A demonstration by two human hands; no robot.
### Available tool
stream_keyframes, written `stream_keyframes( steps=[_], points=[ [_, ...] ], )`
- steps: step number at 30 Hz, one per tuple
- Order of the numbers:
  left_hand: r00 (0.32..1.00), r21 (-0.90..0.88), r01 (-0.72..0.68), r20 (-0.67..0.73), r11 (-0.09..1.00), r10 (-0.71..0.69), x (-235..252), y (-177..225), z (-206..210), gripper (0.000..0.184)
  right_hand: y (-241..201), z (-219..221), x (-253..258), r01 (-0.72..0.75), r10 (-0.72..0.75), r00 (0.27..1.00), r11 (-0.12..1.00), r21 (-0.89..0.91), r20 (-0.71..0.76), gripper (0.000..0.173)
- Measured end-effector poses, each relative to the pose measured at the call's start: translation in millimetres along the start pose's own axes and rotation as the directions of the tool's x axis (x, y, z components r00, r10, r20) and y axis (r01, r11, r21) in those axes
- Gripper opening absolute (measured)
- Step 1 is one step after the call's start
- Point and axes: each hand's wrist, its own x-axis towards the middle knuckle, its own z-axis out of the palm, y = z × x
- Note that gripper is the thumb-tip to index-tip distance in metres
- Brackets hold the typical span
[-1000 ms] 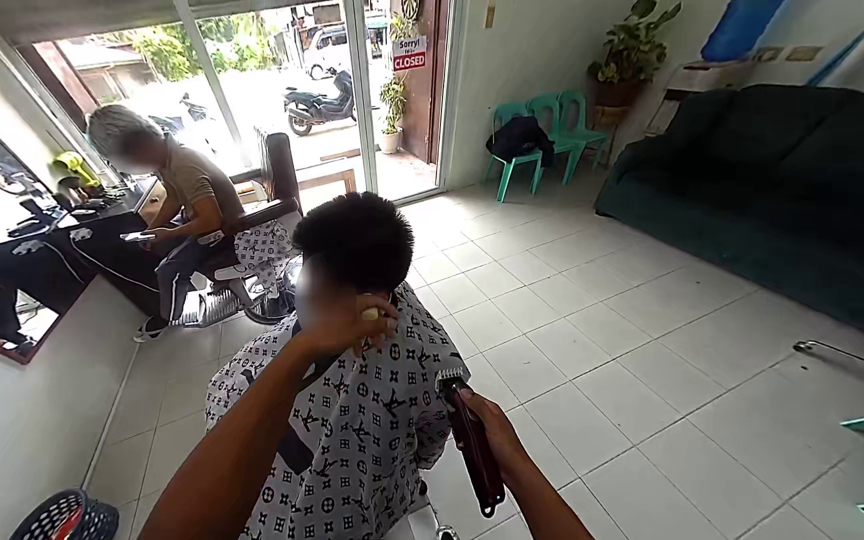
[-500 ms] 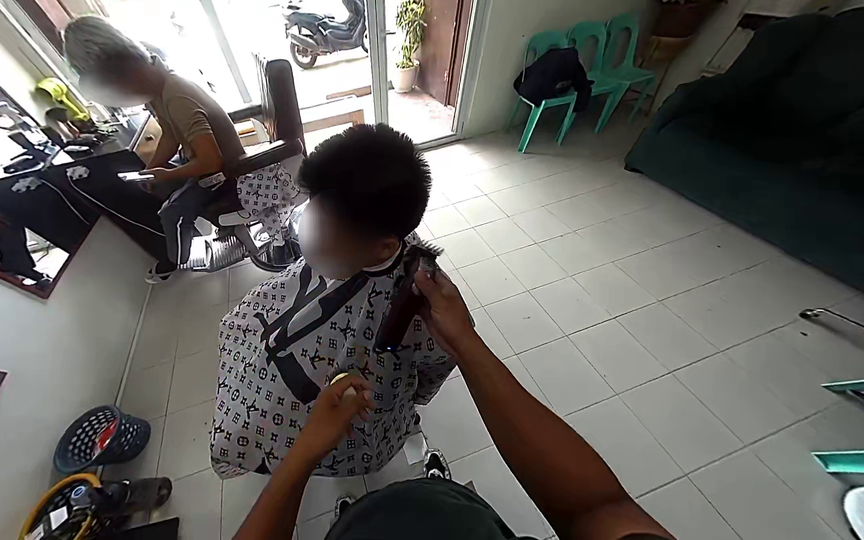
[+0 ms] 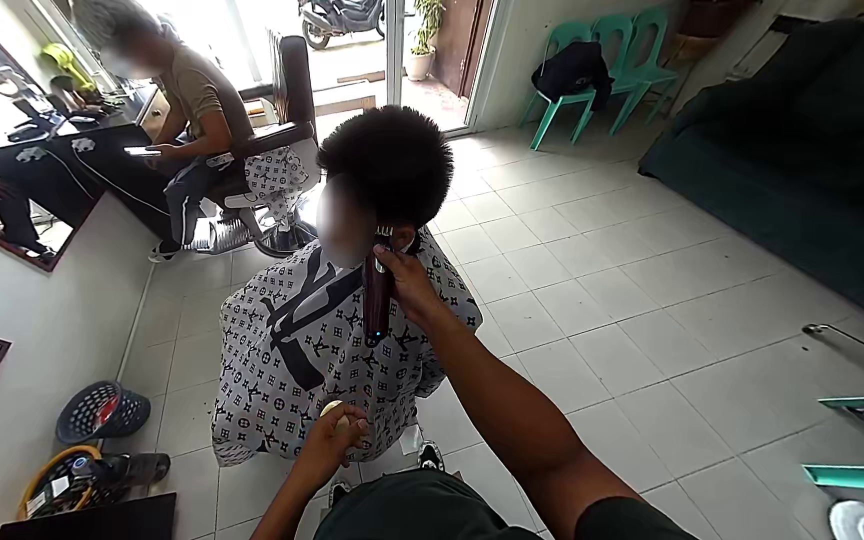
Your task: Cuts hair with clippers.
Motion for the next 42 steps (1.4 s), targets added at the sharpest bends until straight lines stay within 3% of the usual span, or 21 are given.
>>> stream_keyframes(
  steps=[3,7,11,15,20,24,28,30,33,36,38,42],
  points=[
    [1.000,0.004,0.008,-0.003,1.000,-0.008,-2.7,-0.3,0.1,0.016,0.9,2.3,-1.9,0.072,-0.073,0.997,0.997,-0.031,-0.030,0.045],
    [1.000,0.006,0.017,0.002,1.000,-0.017,-4.4,-6.4,-1.1,0.016,-2.4,3.0,-2.0,-0.001,0.000,1.000,0.999,-0.053,-0.022,0.048],
    [1.000,0.018,0.030,-0.008,0.999,-0.030,-4.7,-7.7,-0.9,0.018,-1.0,4.8,-4.4,0.128,-0.132,0.990,0.989,-0.076,-0.045,0.049],
    [1.000,0.011,0.028,-0.011,1.000,-0.028,-4.9,-8.1,-3.2,0.017,-2.7,4.0,-5.0,0.032,-0.034,0.999,0.996,-0.087,-0.015,0.048],
    [1.000,0.018,0.027,-0.016,0.999,-0.027,-4.6,-8.2,-3.2,0.017,-4.3,4.2,-10.1,0.215,-0.223,0.974,0.966,-0.140,-0.045,0.048],
    [1.000,0.005,0.018,-0.014,1.000,-0.018,-3.9,-9.3,-3.7,0.016,-6.9,-0.6,-7.2,0.054,-0.054,0.999,0.993,-0.109,0.003,0.046],
    [1.000,0.015,0.012,-0.015,1.000,-0.012,-2.5,-11.5,-3.2,0.017,-8.1,-0.6,-11.0,0.240,-0.242,0.970,0.969,-0.048,-0.020,0.051],
    [1.000,0.022,0.014,-0.011,1.000,-0.014,-2.9,-10.9,-4.0,0.016,-8.3,-1.3,-12.3,0.194,-0.196,0.980,0.977,-0.087,-0.020,0.052],
    [1.000,0.015,0.013,-0.013,1.000,-0.013,-2.0,-10.9,-5.1,0.016,-8.4,-4.9,-9.7,0.013,-0.011,1.000,0.998,-0.062,0.023,0.049],
    [1.000,0.024,0.023,-0.014,0.999,-0.022,-0.4,-11.9,-5.1,0.017,-10.0,-3.1,-12.7,0.167,-0.167,0.986,0.983,0.078,0.001,0.045],
    [1.000,0.032,0.025,-0.013,0.999,-0.024,-0.8,-11.8,-4.9,0.017,-9.2,-3.5,-13.7,0.266,-0.266,0.964,0.961,0.072,-0.006,0.047],
    [1.000,0.047,0.022,-0.013,0.999,-0.021,-1.3,-10.2,-6.0,0.019,-8.4,-5.9,-11.3,0.011,-0.011,0.999,1.000,-0.007,0.047,0.050]
  ],
)
